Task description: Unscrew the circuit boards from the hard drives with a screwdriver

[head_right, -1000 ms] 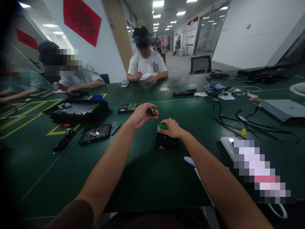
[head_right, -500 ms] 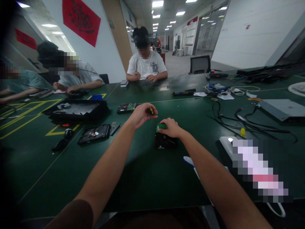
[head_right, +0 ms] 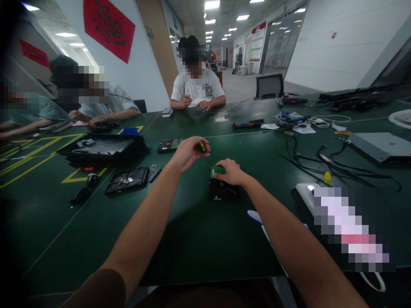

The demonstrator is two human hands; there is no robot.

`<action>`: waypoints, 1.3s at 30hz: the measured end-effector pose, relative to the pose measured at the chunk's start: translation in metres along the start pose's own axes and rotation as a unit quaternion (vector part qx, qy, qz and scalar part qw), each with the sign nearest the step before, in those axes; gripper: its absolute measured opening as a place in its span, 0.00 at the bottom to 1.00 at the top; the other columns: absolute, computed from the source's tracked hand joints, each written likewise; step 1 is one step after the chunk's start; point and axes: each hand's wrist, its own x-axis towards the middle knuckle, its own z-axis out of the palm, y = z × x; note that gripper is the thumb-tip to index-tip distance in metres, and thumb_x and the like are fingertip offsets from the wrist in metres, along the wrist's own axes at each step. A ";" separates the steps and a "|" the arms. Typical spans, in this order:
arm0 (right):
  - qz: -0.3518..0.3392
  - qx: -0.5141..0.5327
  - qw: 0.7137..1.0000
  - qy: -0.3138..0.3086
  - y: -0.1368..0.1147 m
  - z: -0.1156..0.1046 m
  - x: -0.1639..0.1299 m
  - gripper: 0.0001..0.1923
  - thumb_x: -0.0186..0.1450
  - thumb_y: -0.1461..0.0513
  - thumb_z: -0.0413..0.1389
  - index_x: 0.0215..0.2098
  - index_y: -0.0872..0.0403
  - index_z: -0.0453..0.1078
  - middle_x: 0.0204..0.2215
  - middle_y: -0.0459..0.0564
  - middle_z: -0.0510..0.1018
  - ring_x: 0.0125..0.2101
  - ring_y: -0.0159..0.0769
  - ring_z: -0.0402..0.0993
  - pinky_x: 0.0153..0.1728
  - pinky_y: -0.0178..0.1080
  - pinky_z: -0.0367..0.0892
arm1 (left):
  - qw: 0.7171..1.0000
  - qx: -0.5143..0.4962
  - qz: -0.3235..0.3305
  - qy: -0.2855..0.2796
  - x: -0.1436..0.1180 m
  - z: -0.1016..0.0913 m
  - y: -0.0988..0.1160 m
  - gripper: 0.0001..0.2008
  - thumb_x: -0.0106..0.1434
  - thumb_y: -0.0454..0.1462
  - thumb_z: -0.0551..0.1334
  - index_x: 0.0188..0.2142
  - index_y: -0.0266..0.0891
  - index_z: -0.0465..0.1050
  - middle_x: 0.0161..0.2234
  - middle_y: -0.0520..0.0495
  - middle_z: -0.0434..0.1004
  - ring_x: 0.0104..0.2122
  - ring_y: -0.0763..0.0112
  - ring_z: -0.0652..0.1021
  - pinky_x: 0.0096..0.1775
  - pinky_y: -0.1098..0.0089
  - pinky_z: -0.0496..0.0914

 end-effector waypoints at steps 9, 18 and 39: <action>0.003 0.005 1.000 -0.008 -0.005 -0.004 -0.001 0.25 0.67 0.46 0.63 0.58 0.46 0.74 0.55 0.55 0.75 0.56 0.52 0.71 0.57 0.53 0.66 | 0.862 0.496 0.099 -0.041 0.004 -0.014 -0.028 0.07 0.65 0.39 0.67 0.32 0.42 0.83 0.34 0.45 0.83 0.38 0.60 0.80 0.47 0.63 0.72; 0.013 0.003 1.000 -0.011 -0.005 -0.003 0.000 0.26 0.67 0.46 0.63 0.59 0.46 0.73 0.54 0.56 0.74 0.56 0.54 0.70 0.56 0.54 0.67 | 0.790 0.597 0.062 -0.127 0.007 -0.013 -0.047 0.08 0.65 0.36 0.65 0.40 0.44 0.85 0.42 0.43 0.85 0.45 0.55 0.82 0.51 0.61 0.72; -0.004 0.001 1.000 -0.004 0.000 0.000 0.001 0.27 0.67 0.43 0.61 0.59 0.45 0.73 0.55 0.56 0.75 0.57 0.54 0.70 0.57 0.56 0.67 | 0.769 0.626 0.030 -0.125 0.006 -0.009 -0.057 0.07 0.65 0.38 0.66 0.40 0.45 0.84 0.45 0.41 0.83 0.47 0.54 0.80 0.51 0.60 0.73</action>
